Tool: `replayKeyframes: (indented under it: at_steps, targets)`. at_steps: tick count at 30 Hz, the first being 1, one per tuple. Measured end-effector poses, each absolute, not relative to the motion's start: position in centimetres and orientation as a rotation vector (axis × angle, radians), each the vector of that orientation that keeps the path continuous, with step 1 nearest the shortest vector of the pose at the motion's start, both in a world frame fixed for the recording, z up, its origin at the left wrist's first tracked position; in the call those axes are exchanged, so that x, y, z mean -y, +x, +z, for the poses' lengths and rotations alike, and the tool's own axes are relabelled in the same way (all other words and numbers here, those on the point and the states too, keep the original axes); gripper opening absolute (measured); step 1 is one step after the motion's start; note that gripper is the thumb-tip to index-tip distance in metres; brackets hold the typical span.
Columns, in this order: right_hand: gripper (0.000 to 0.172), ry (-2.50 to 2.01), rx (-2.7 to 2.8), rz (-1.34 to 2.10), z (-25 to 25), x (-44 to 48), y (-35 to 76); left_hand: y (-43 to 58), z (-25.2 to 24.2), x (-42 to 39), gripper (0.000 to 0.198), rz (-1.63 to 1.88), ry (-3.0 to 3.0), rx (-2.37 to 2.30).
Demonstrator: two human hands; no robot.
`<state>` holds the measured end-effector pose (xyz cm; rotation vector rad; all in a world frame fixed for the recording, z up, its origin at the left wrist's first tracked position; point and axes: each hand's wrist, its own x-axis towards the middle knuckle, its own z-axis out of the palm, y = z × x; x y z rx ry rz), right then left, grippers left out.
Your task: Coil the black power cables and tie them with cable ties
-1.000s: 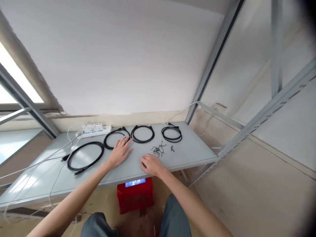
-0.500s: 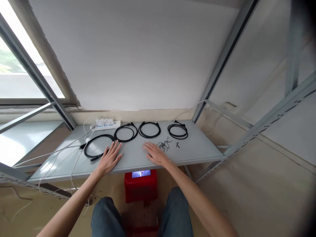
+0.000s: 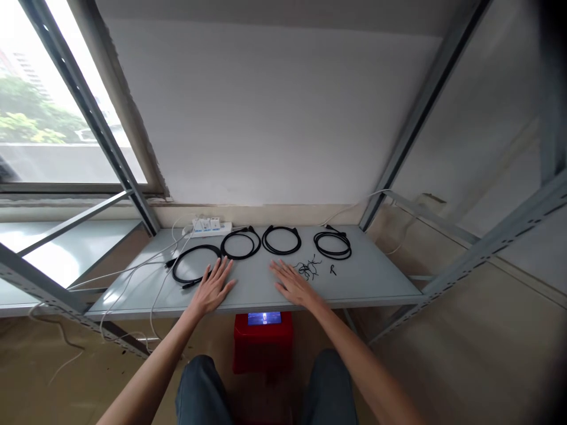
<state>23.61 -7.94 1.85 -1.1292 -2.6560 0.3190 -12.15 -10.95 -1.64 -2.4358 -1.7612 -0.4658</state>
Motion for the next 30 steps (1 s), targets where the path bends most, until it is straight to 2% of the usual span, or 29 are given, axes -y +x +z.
replayKeyframes:
  at_steps: [30]
  targets:
    - [0.068,-1.128,2.657,0.272,1.42,7.73,23.52,-11.73,-0.93,11.54,0.074,-0.489,-2.446,1.774]
